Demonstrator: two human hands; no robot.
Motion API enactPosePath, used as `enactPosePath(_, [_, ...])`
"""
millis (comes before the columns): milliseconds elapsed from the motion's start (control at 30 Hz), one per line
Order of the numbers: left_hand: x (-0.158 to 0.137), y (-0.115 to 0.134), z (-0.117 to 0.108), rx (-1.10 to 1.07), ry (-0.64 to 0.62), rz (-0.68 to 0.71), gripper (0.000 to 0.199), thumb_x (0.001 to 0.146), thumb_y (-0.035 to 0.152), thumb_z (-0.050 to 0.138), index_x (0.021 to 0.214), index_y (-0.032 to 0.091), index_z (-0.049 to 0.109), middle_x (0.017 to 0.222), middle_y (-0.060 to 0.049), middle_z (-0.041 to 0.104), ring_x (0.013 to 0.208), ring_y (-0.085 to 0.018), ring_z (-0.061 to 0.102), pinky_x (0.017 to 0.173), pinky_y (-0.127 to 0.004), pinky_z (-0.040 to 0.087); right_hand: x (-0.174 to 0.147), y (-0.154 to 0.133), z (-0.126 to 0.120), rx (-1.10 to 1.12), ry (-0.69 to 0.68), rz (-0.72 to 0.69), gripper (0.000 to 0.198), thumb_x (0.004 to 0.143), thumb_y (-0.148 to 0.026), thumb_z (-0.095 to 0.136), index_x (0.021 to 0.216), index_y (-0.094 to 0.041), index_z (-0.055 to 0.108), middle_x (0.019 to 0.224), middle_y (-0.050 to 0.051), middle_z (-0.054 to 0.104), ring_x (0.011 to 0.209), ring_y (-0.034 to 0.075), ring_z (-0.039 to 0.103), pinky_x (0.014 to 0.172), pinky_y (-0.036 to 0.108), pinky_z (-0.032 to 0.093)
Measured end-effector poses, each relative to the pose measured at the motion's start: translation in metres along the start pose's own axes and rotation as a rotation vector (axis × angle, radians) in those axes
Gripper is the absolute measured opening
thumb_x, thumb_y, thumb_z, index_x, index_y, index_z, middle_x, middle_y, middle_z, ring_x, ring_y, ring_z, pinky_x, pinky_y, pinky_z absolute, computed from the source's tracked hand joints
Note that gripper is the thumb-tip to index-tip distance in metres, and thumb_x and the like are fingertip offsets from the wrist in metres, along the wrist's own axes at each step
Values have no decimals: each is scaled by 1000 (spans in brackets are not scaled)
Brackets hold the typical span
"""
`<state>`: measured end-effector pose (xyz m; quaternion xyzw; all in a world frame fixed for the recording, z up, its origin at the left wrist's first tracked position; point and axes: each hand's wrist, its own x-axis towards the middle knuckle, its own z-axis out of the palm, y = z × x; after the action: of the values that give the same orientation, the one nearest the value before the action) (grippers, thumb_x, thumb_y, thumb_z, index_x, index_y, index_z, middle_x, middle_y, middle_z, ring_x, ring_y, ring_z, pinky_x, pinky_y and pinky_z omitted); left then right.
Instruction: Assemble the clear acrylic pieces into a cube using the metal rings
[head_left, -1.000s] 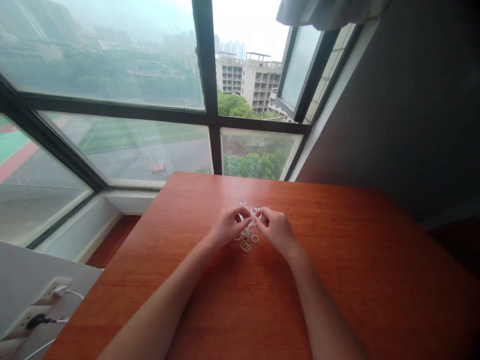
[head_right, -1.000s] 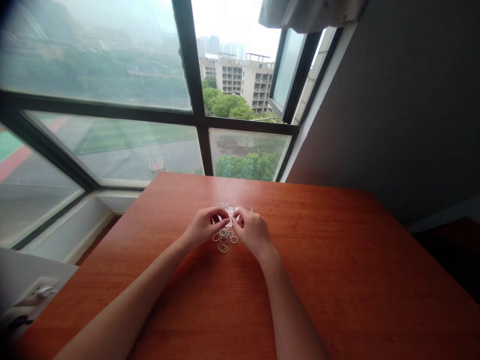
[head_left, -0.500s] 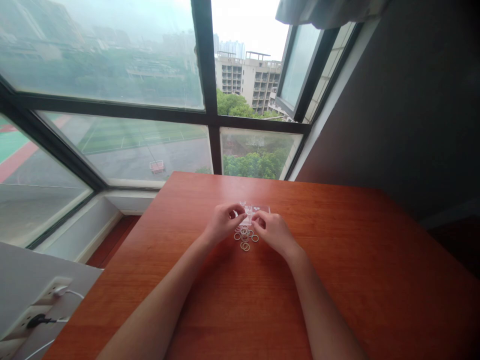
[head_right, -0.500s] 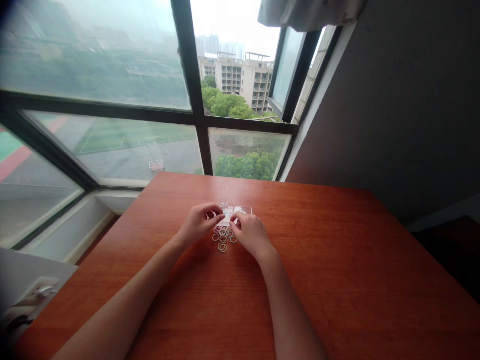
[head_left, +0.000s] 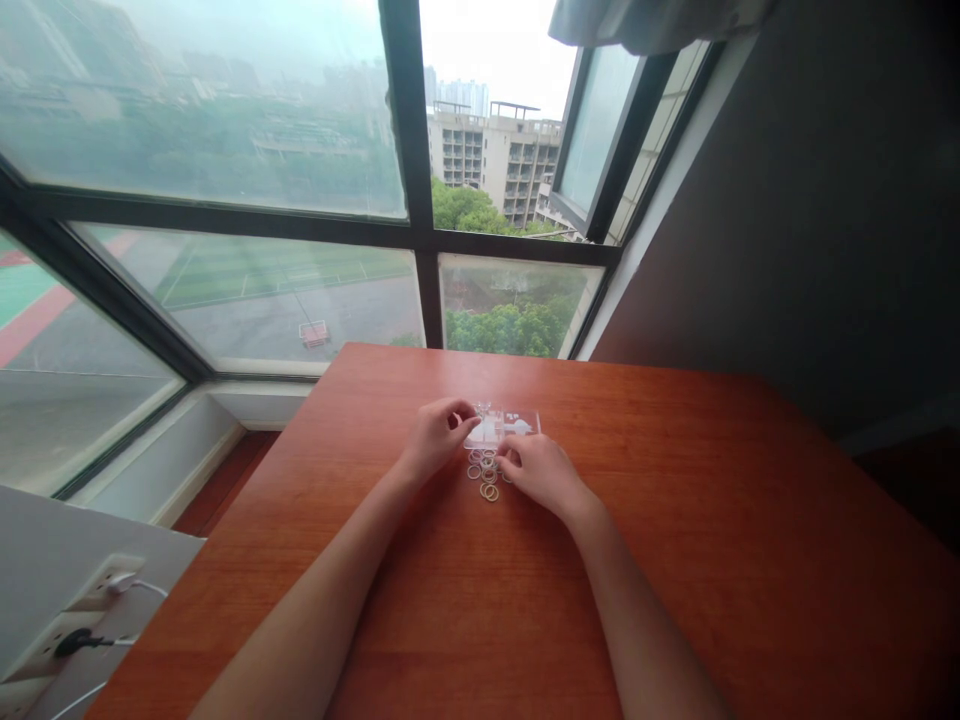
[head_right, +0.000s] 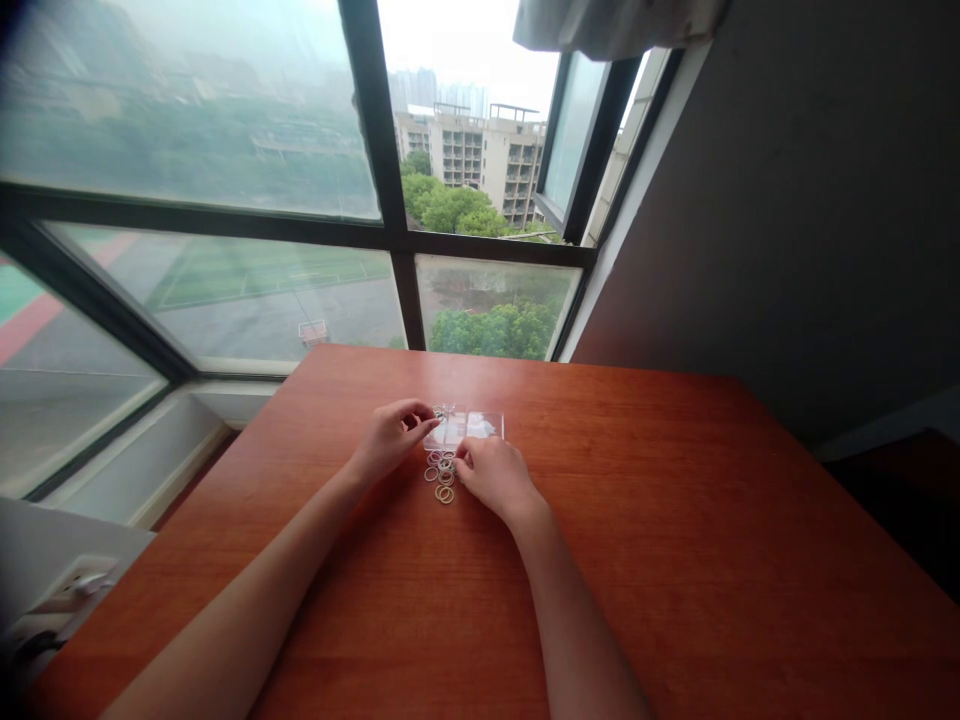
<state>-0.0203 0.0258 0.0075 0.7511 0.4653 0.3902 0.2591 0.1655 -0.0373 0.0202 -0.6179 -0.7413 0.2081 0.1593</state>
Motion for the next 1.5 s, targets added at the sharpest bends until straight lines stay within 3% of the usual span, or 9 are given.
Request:
enactPosePath(533, [4,-16,1,111,73,-22,9,80,26,61,78,18,66,75,0,67,59,-11,55,58,-22,43,-1,-2,5,-6,9,-15,11,84,-28,58,79,-23,66,71,-2,66,64,11,54,56,22,27])
enactPosePath(933, [3,-14,3,118,88,38,10,83,24,58,85,19,66,81,-1,66,59,-10,53,60,-22,44,0,-6,5,-27,-11,44,12,82,-33,58,80,-23,66,75,0,68,68,12,57,57,23,28])
enactPosePath(1200, [2,-11,0,107,73,42,11,84,23,57,88,18,66,82,-1,66,60,-10,54,61,-22,45,1,-9,8,-43,9,56,11,82,-27,57,80,-22,66,74,0,67,68,13,57,56,23,29])
enactPosePath(1500, [-1,2,-4,87,47,74,13,84,24,56,89,18,67,82,-2,66,62,-11,55,62,-22,45,4,-1,1,147,190,-14,10,82,-25,56,80,-21,65,64,-2,63,59,11,54,59,21,35])
